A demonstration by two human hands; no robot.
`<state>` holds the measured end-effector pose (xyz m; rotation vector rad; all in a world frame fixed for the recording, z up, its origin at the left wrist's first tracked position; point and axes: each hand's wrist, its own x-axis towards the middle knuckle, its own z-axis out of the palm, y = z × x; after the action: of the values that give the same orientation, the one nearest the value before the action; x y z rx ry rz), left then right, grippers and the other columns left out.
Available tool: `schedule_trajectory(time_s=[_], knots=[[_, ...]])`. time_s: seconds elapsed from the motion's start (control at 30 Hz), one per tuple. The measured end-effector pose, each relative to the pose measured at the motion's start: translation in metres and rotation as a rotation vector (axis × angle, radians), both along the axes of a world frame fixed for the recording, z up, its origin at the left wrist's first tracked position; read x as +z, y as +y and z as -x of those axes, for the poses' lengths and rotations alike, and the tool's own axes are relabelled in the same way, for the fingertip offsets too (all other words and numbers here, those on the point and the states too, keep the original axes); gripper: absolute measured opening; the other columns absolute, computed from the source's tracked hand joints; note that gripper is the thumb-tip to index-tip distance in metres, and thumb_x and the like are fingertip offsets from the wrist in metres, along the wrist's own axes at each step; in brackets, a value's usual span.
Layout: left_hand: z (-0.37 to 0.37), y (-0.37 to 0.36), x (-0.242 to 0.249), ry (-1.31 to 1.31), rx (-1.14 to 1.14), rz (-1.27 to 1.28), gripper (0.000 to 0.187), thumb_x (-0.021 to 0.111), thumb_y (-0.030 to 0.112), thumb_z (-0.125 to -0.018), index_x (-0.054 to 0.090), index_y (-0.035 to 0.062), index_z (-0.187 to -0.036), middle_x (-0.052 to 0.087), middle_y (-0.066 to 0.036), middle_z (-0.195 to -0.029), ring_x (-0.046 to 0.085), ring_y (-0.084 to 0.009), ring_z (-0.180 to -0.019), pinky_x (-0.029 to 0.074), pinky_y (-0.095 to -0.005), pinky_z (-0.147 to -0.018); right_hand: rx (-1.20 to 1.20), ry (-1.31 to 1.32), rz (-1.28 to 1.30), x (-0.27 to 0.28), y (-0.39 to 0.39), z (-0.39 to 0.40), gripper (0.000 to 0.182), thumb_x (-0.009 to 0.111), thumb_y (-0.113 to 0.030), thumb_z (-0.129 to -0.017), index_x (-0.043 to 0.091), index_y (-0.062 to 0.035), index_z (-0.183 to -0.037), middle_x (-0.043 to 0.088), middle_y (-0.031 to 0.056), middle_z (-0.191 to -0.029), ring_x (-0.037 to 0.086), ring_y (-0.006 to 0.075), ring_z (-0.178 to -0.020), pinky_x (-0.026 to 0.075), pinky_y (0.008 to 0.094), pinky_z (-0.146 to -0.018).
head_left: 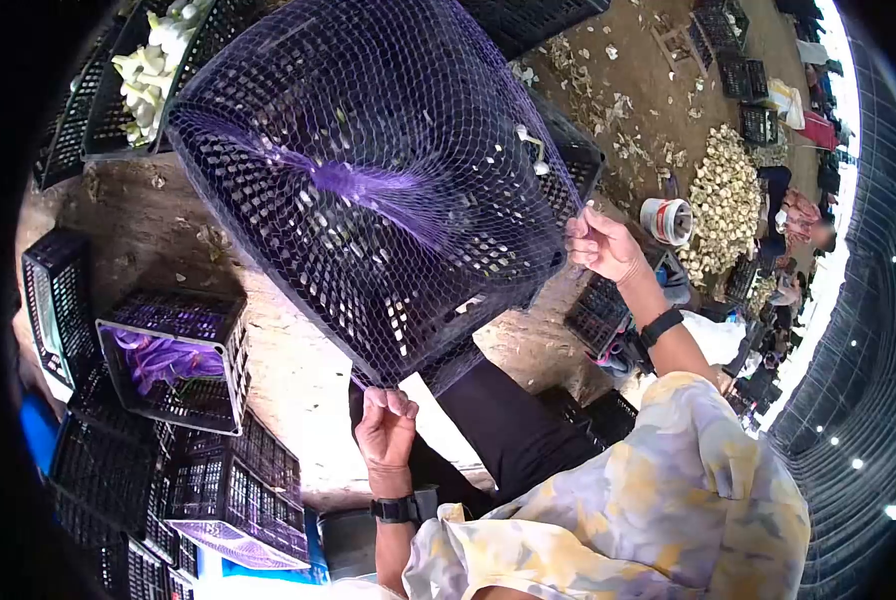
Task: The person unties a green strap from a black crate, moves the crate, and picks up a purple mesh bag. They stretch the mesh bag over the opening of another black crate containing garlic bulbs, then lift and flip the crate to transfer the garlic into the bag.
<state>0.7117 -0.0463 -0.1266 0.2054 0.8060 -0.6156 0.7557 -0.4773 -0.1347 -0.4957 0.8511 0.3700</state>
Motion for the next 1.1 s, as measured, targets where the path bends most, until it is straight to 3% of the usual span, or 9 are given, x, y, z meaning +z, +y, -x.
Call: schedule_trajectory(time_s=[0.3, 0.4, 0.47, 0.53, 0.6, 0.73, 0.87, 1.0, 1.1], knots=[[-0.052, 0.008, -0.105, 0.161, -0.045, -0.428, 0.004, 0.056, 0.006, -0.085, 0.054, 0.0064, -0.082, 0.058, -0.003, -0.075, 0.056, -0.0160, -0.067, 0.049, -0.0318, -0.071, 0.067, 0.353, 0.530, -0.149, 0.015, 0.042, 0.028, 0.050, -0.038, -0.090, 0.056, -0.0106, -0.087, 0.050, -0.0003, -0.071, 0.040, 0.0096, -0.051, 0.031, 0.0226, -0.044], [-0.122, 0.014, -0.111, 0.020, -0.492, -0.560, 0.010, 0.046, -0.001, -0.080, 0.055, 0.0056, -0.081, 0.060, -0.005, -0.074, 0.055, -0.0137, -0.062, 0.048, -0.0264, -0.061, 0.423, 0.410, 0.628, -0.134, 0.011, 0.000, 0.037, 0.046, -0.044, -0.091, 0.057, -0.0084, -0.094, 0.054, 0.0016, -0.078, 0.047, 0.0123, -0.060, 0.036, 0.0250, -0.050], [-0.170, 0.029, -0.093, -0.018, -0.457, -0.646, 0.007, 0.049, 0.006, -0.082, 0.055, 0.0040, -0.085, 0.060, -0.004, -0.075, 0.052, -0.0123, -0.059, 0.044, -0.0231, -0.052, 0.515, 0.335, 0.710, -0.116, -0.012, -0.065, 0.044, 0.043, -0.048, -0.091, 0.058, -0.0069, -0.098, 0.056, 0.0029, -0.082, 0.051, 0.0142, -0.065, 0.039, 0.0266, -0.054], [-0.241, 0.041, -0.113, -0.290, -0.349, -0.532, 0.017, 0.051, 0.016, -0.085, 0.056, 0.0020, -0.095, 0.060, -0.004, -0.077, 0.053, -0.0132, -0.061, 0.041, -0.0220, -0.050, 0.425, 0.197, 0.736, -0.083, -0.031, -0.158, 0.051, 0.040, -0.051, -0.092, 0.058, -0.0055, -0.103, 0.058, 0.0041, -0.086, 0.055, 0.0160, -0.071, 0.043, 0.0282, -0.058], [-0.313, -0.025, -0.035, -0.293, -0.389, -0.831, 0.037, 0.053, 0.034, -0.090, 0.055, 0.0023, -0.109, 0.062, -0.004, -0.084, 0.056, -0.0112, -0.064, 0.042, -0.0207, -0.054, 0.259, 0.047, 0.713, -0.044, -0.027, -0.239, 0.054, 0.036, -0.052, -0.093, 0.060, -0.0042, -0.100, 0.060, 0.0040, -0.089, 0.057, 0.0175, -0.073, 0.046, 0.0317, -0.060], [-0.412, -0.062, -0.065, -0.495, -0.415, -0.643, 0.029, 0.054, 0.038, -0.091, 0.061, 0.0106, -0.099, 0.063, 0.002, -0.076, 0.051, -0.0075, -0.049, 0.037, -0.0181, -0.044, 0.176, -0.145, 0.560, -0.029, -0.015, -0.328, 0.032, 0.046, -0.033, -0.095, 0.061, -0.0045, -0.098, 0.063, 0.0026, -0.085, 0.059, 0.0139, -0.075, 0.050, 0.0283, -0.066], [-0.434, -0.041, -0.080, -0.453, -0.586, -0.778, 0.033, 0.042, 0.029, -0.097, 0.058, 0.0044, -0.114, 0.066, -0.006, -0.098, 0.064, -0.0138, -0.080, 0.055, -0.0291, -0.069, 0.190, -0.120, 0.647, -0.019, -0.008, -0.325, 0.023, 0.046, -0.022, -0.094, 0.062, -0.0060, -0.100, 0.063, 0.0012, -0.082, 0.059, 0.0103, -0.070, 0.050, 0.0266, -0.059], [-0.404, 0.008, -0.070, -0.434, -0.483, -0.574, 0.020, 0.052, 0.023, -0.093, 0.062, 0.0064, -0.099, 0.066, 0.000, -0.079, 0.058, -0.0069, -0.057, 0.045, -0.0219, -0.044, 0.336, -0.146, 0.808, 0.017, 0.016, -0.317, 0.016, 0.054, -0.021, -0.087, 0.064, -0.0089, -0.087, 0.059, -0.0004, -0.077, 0.055, 0.0119, -0.068, 0.047, 0.0314, -0.055], [-0.400, 0.022, -0.041, -0.580, -0.590, -0.441, 0.021, 0.052, 0.019, -0.092, 0.061, 0.0025, -0.100, 0.067, -0.003, -0.087, 0.063, -0.0078, -0.067, 0.051, -0.0216, -0.051, 0.518, -0.221, 0.940, 0.022, 0.026, -0.328, 0.019, 0.059, -0.024, -0.085, 0.065, -0.0062, -0.088, 0.055, -0.0008, -0.075, 0.052, 0.0130, -0.069, 0.047, 0.0340, -0.060]])
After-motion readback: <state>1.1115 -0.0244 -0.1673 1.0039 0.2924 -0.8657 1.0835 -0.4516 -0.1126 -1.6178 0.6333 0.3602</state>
